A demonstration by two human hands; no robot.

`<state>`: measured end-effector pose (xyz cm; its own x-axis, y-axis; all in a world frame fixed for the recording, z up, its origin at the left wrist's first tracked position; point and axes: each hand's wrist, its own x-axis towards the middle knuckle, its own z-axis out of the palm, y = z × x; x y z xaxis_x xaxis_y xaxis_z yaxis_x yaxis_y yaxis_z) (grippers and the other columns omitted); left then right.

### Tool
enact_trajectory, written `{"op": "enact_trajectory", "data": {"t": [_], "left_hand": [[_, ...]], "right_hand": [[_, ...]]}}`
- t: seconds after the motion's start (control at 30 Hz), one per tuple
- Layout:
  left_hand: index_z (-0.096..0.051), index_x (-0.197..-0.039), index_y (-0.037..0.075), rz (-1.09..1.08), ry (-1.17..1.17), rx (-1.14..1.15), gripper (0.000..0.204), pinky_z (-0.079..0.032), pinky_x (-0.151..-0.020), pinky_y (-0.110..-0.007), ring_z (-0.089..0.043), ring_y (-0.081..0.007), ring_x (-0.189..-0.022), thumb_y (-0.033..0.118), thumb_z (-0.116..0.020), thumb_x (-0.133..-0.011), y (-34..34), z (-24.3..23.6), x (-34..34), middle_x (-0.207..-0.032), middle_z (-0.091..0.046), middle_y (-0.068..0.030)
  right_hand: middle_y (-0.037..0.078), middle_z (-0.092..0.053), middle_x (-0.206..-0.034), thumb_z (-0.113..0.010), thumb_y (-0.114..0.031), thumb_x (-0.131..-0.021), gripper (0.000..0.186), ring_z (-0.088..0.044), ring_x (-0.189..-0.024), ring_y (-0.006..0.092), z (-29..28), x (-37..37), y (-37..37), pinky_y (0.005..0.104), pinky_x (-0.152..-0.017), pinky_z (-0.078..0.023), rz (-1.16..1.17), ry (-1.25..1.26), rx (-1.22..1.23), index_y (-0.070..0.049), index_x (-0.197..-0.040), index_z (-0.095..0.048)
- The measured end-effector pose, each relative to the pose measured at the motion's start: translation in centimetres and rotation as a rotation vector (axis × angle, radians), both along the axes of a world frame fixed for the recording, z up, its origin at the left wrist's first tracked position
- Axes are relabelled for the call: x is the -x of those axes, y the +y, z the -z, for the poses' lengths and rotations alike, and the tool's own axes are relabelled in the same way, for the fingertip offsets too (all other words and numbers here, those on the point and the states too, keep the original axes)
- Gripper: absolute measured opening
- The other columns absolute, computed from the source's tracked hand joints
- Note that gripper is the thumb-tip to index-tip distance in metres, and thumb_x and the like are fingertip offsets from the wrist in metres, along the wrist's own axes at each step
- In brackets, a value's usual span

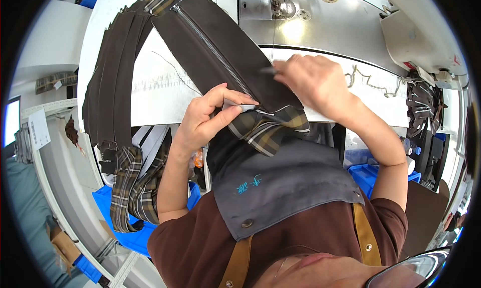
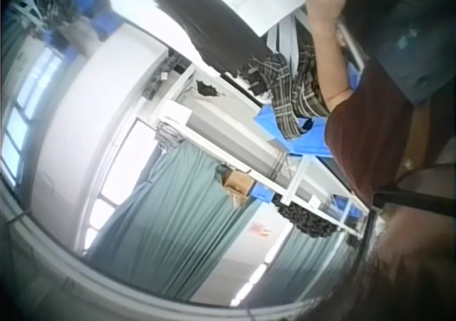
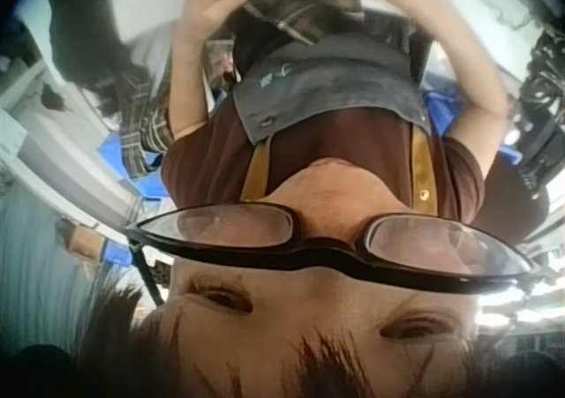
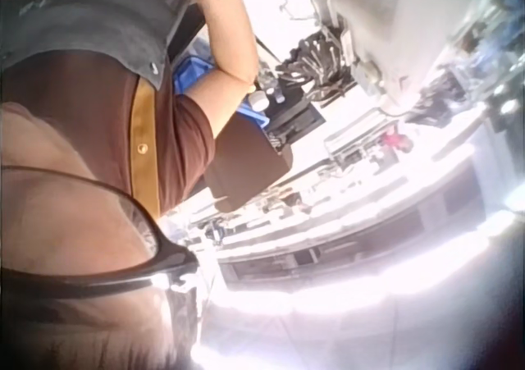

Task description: The person operates a sewing machine to attach zippers to plaid fabric pieces. They guide the fabric under the needle, stitch along the zipper edges, and trim excess thread. The person also uses pliers to adjust the zipper pull and inspects the finished seams.

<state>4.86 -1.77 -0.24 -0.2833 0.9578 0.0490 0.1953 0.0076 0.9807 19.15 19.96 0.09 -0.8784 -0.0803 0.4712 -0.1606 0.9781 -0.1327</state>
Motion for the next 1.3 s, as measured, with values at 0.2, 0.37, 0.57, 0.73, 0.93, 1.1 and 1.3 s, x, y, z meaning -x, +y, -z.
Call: {"op": "enact_trajectory", "data": {"t": [0.2, 0.37, 0.57, 0.73, 0.93, 1.1, 1.3], "left_hand": [[-0.065, -0.097, 0.002, -0.01, -0.075, -0.067, 0.014, -0.043, -0.08, -0.027, -0.059, -0.0142, -0.085, 0.003, -0.056, -0.086, 0.1, 0.0, 0.0, -0.101, -0.069, -0.0089], [-0.066, -0.095, 0.003, 0.048, 0.073, -0.048, 0.013, -0.04, -0.095, -0.034, -0.062, -0.0211, -0.102, 0.006, -0.057, -0.086, -0.5, -0.1, 0.3, -0.104, -0.069, -0.0103], [-0.066, -0.109, 0.008, -0.218, 0.543, -0.023, 0.028, -0.031, -0.104, -0.049, -0.053, -0.0237, -0.12, 0.02, -0.068, -0.084, -1.8, 0.6, 0.2, -0.118, -0.064, -0.0048], [-0.059, -0.124, 0.011, -0.266, 0.914, 0.047, 0.048, -0.031, -0.105, -0.048, -0.046, -0.0271, -0.128, 0.024, -0.07, -0.08, 0.0, 2.3, -2.0, -0.137, -0.051, -0.0075], [-0.032, -0.14, -0.005, -0.365, -0.776, -0.073, 0.061, -0.029, -0.11, -0.04, -0.042, -0.0273, -0.13, 0.031, -0.053, -0.095, 1.4, -1.1, -2.8, -0.142, -0.04, -0.02], [-0.046, -0.128, -0.001, -0.266, -0.292, 0.286, 0.055, -0.049, -0.074, -0.026, -0.061, -0.0153, -0.095, 0.033, -0.064, -0.088, 5.5, -2.6, 2.0, -0.116, -0.059, -0.0114], [-0.065, -0.092, 0.003, -0.062, 0.134, 0.398, 0.02, -0.044, -0.059, -0.02, -0.056, -0.0061, -0.066, 0.02, -0.07, -0.082, 6.3, -3.5, 5.0, -0.074, -0.062, -0.0001]], "right_hand": [[0.006, -0.058, -0.074, -0.071, -0.016, -0.078, 0.021, -0.06, -0.062, 0.0235, 0.3, 0.7, 1.7, 0.0343, -0.055, -0.047, 0.142, -0.027, 0.017, -0.007, -0.095, -0.062], [0.006, -0.058, -0.075, -0.068, -0.021, -0.08, 0.016, -0.062, -0.064, 0.0259, 1.4, 1.2, 3.8, 0.0367, -0.053, -0.049, 0.193, 0.052, -0.001, -0.009, -0.085, -0.059], [0.011, -0.059, -0.109, -0.074, -0.036, -0.073, 0.042, -0.054, -0.101, 0.0319, -0.8, -3.9, 2.8, 0.044, -0.083, -0.038, 0.218, -0.131, 0.028, -0.007, -0.1, -0.061], [0.017, -0.057, -0.111, -0.074, -0.011, -0.071, 0.029, -0.053, -0.11, 0.0349, 1.0, -3.7, -3.9, 0.0462, -0.095, -0.038, 0.054, -0.146, 0.401, -0.001, -0.09, -0.054], [0.013, -0.067, -0.094, -0.07, 0.003, -0.071, 0.02, -0.066, -0.073, 0.0247, -3.3, -0.1, -4.6, 0.0314, -0.065, -0.053, -0.235, 0.168, 0.577, -0.004, -0.082, -0.053], [0.008, -0.065, -0.088, -0.073, -0.008, -0.07, 0.022, -0.064, -0.075, 0.025, 2.1, 2.4, -10.0, 0.0338, -0.066, -0.053, -0.421, 0.134, 0.407, -0.006, -0.08, -0.054], [0.011, -0.064, -0.098, -0.079, -0.028, -0.067, 0.04, -0.063, -0.083, 0.0297, -0.8, -2.7, -5.5, 0.0368, -0.072, -0.05, 0.111, 0.134, 0.399, -0.004, -0.093, -0.06]]}}
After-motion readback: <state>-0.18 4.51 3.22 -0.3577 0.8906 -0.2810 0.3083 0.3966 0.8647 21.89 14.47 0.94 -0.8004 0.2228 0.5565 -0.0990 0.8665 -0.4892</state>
